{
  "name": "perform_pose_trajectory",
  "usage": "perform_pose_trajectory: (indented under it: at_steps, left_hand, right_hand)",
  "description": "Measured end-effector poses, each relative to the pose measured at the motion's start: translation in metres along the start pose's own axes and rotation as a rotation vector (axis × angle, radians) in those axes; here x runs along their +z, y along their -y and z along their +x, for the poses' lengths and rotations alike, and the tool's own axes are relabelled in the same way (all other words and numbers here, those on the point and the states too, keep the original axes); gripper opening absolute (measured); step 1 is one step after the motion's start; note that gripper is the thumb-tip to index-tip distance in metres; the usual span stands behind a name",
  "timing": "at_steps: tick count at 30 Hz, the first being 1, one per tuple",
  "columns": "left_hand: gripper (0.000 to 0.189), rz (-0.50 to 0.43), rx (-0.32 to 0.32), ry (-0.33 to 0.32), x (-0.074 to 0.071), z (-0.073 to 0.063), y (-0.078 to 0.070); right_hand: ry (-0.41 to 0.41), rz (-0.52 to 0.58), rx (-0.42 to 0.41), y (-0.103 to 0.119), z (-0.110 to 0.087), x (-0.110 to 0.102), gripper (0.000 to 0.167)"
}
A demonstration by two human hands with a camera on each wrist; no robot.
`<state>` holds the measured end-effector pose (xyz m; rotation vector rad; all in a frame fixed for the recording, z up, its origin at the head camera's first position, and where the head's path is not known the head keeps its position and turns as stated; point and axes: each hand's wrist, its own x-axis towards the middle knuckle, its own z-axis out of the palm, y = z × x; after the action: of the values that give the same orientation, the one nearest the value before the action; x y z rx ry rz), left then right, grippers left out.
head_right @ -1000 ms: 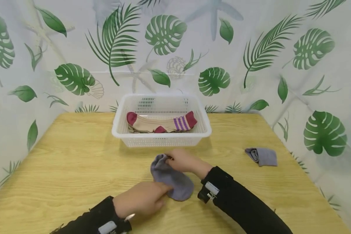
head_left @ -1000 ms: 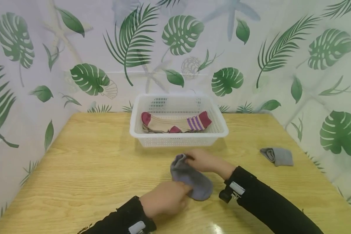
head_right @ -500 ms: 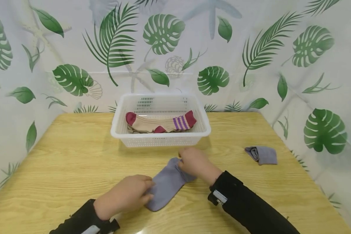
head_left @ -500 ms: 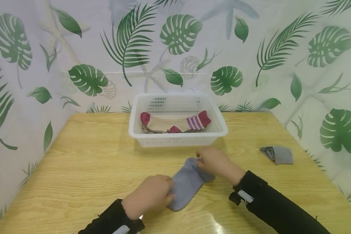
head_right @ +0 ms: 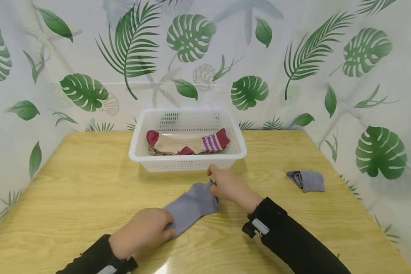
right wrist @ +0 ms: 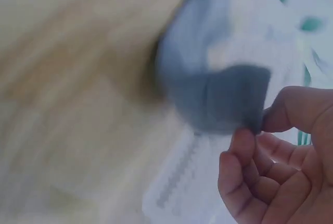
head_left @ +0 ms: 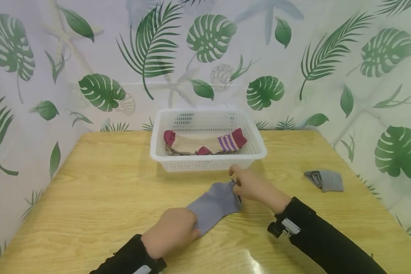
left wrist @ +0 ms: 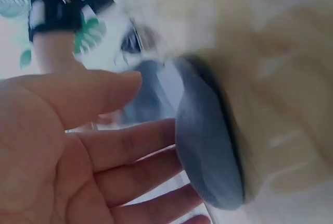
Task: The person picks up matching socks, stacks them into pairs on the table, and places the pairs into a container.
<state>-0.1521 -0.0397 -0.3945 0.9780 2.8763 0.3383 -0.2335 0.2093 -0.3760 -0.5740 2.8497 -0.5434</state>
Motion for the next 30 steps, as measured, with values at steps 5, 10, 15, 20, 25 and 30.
perform_pose_trajectory:
  at_steps: [5,10,15,20,25,30]
  left_hand:
    - [0.019,-0.042,-0.061,-0.074,-0.006,-0.005,0.031]
    - [0.026,-0.163,0.021,-0.09,-0.02,-0.011,0.048]
    - [0.026,-0.158,0.059,0.025,-0.031,-0.015,0.057]
    - [0.026,-0.156,0.053,0.104,-0.02,-0.016,0.062]
    - [0.025,-0.085,0.064,0.061,-0.007,-0.013,0.063]
    - [0.02,-0.026,0.097,-0.01,-0.004,-0.013,0.063]
  right_hand:
    - [-0.014,-0.13,0.017,-0.023,-0.012,-0.005,0.027]
    - [-0.096,-0.285,-0.227,-0.026,-0.029,0.002,0.016]
    - [-0.071,-0.39,-0.487,-0.016,-0.037,0.01,0.014]
    - [-0.034,-0.46,-0.479,-0.009,-0.039,0.023,0.015]
    - [-0.08,-0.562,-0.491,-0.004,-0.036,0.028,0.012]
    - [-0.152,-0.604,-0.493,-0.001,-0.037,0.027,0.016]
